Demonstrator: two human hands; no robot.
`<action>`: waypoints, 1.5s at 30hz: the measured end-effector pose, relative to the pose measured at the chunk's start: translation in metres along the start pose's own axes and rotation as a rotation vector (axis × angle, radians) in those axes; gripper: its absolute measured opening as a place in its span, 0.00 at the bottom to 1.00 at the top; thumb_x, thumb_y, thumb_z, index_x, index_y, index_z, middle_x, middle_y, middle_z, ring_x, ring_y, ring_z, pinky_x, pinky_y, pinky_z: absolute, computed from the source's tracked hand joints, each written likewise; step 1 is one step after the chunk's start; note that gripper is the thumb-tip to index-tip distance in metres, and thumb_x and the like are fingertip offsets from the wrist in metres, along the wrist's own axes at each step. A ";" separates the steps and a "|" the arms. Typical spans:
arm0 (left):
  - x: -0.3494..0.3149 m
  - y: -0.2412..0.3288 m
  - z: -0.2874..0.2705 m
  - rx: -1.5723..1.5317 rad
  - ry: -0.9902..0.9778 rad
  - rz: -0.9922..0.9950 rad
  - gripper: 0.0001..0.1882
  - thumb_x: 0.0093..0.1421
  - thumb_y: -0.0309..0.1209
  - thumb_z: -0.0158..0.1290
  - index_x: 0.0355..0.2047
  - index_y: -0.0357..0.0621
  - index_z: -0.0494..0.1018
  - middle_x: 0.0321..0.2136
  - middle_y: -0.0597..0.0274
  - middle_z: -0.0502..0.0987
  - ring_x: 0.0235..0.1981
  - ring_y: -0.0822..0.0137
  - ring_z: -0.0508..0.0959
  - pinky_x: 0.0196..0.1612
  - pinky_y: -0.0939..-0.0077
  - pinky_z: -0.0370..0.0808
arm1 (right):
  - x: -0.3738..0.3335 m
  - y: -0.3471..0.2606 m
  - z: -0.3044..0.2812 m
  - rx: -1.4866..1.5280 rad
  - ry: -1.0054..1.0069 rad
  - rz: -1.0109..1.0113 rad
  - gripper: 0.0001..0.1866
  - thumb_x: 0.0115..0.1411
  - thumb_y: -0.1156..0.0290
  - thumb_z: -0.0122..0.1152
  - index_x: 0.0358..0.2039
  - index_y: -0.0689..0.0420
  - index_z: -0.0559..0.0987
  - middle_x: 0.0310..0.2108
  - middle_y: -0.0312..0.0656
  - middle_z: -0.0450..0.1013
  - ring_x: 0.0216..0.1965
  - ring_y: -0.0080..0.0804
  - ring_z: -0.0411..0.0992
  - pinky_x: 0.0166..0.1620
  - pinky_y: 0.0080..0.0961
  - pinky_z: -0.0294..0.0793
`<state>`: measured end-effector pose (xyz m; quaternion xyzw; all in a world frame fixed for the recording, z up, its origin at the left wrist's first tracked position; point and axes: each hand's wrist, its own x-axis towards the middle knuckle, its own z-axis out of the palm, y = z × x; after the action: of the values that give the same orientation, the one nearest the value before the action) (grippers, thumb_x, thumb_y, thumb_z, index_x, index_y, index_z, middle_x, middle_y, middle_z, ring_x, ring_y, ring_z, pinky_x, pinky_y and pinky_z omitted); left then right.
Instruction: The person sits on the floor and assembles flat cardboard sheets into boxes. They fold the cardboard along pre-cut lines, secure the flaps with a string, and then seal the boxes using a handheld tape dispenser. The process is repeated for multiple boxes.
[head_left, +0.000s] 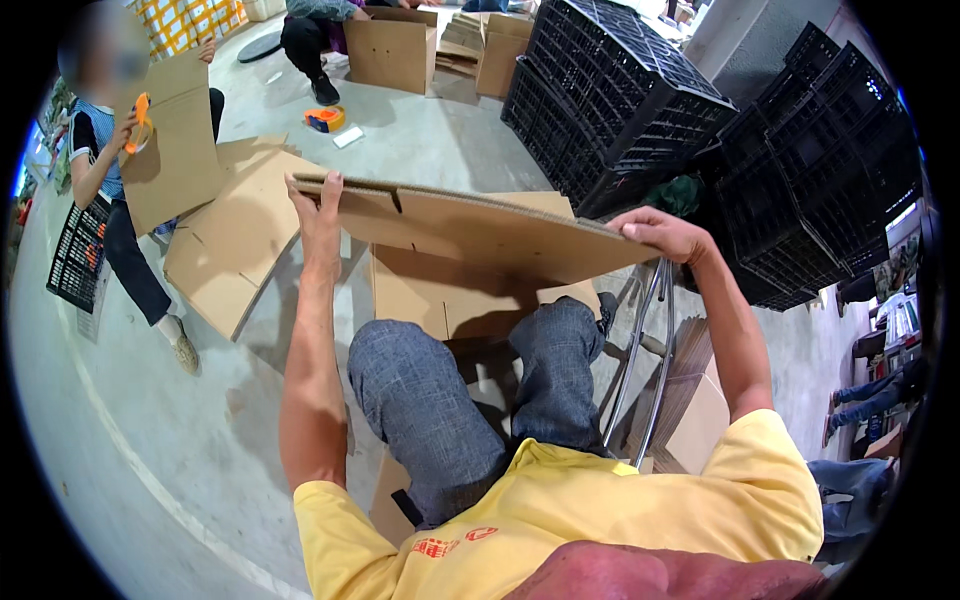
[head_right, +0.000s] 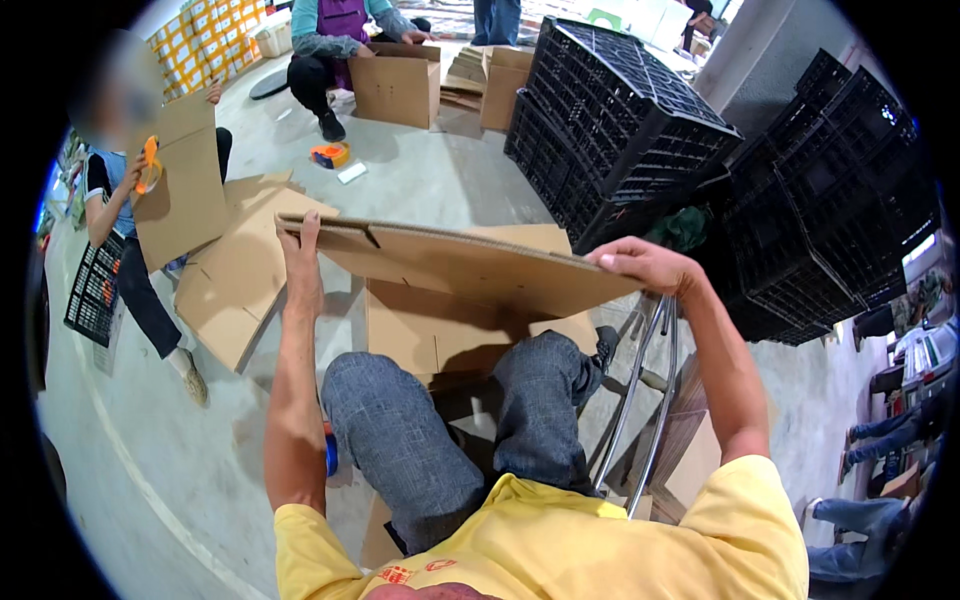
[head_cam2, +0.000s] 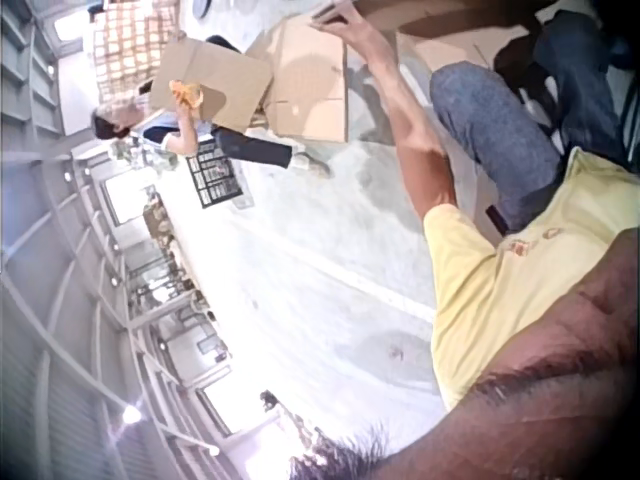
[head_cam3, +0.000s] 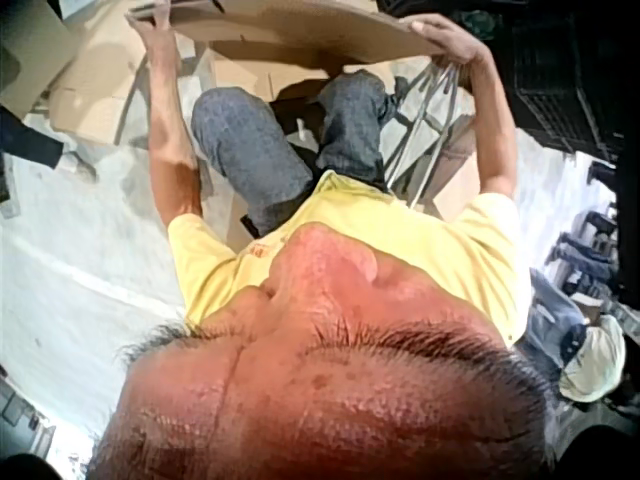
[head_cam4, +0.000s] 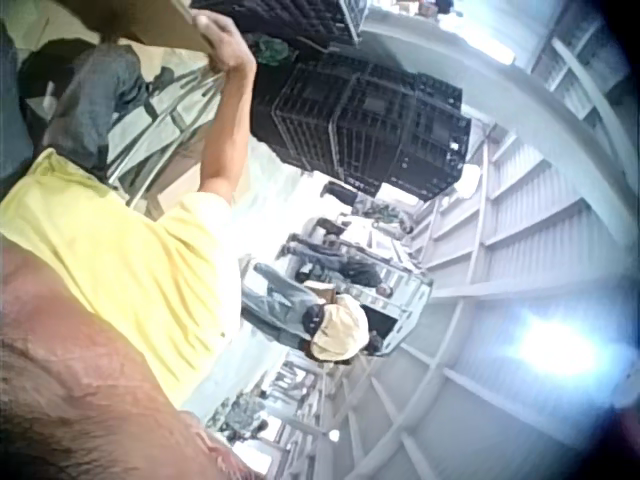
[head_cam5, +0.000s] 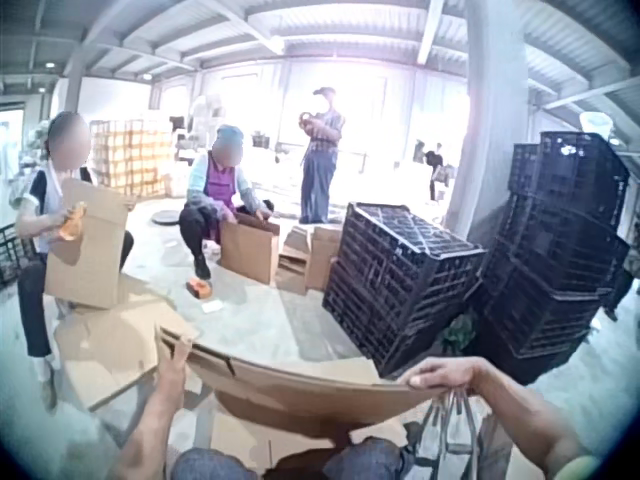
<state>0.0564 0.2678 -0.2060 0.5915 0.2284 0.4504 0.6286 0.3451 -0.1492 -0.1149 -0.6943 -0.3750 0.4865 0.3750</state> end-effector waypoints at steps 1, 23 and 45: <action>0.003 -0.002 -0.002 0.037 -0.031 -0.034 0.62 0.65 0.54 0.60 0.78 0.35 0.31 0.75 0.45 0.49 0.75 0.56 0.52 0.76 0.62 0.46 | 0.000 -0.005 -0.003 0.125 -0.032 -0.017 0.27 0.72 0.54 0.62 0.57 0.66 0.81 0.49 0.37 0.81 0.49 0.24 0.75 0.57 0.25 0.74; 0.017 0.103 -0.009 1.238 -0.257 0.322 0.16 0.61 0.32 0.51 0.39 0.28 0.77 0.41 0.28 0.81 0.42 0.32 0.82 0.49 0.47 0.80 | 0.039 -0.081 -0.021 -1.091 0.450 0.054 0.18 0.68 0.68 0.50 0.34 0.71 0.83 0.40 0.65 0.78 0.41 0.62 0.80 0.45 0.54 0.78; -0.002 0.114 0.027 1.160 -0.765 0.149 0.27 0.61 0.51 0.64 0.29 0.33 0.78 0.24 0.45 0.79 0.27 0.53 0.77 0.35 0.56 0.74 | 0.122 -0.026 -0.001 0.172 0.169 -0.099 0.20 0.78 0.54 0.50 0.47 0.61 0.75 0.34 0.41 0.79 0.31 0.26 0.80 0.35 0.20 0.80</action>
<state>0.0438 0.2392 -0.0935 0.9628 0.1532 0.0577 0.2151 0.3720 -0.0297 -0.1401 -0.6789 -0.3327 0.4374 0.4870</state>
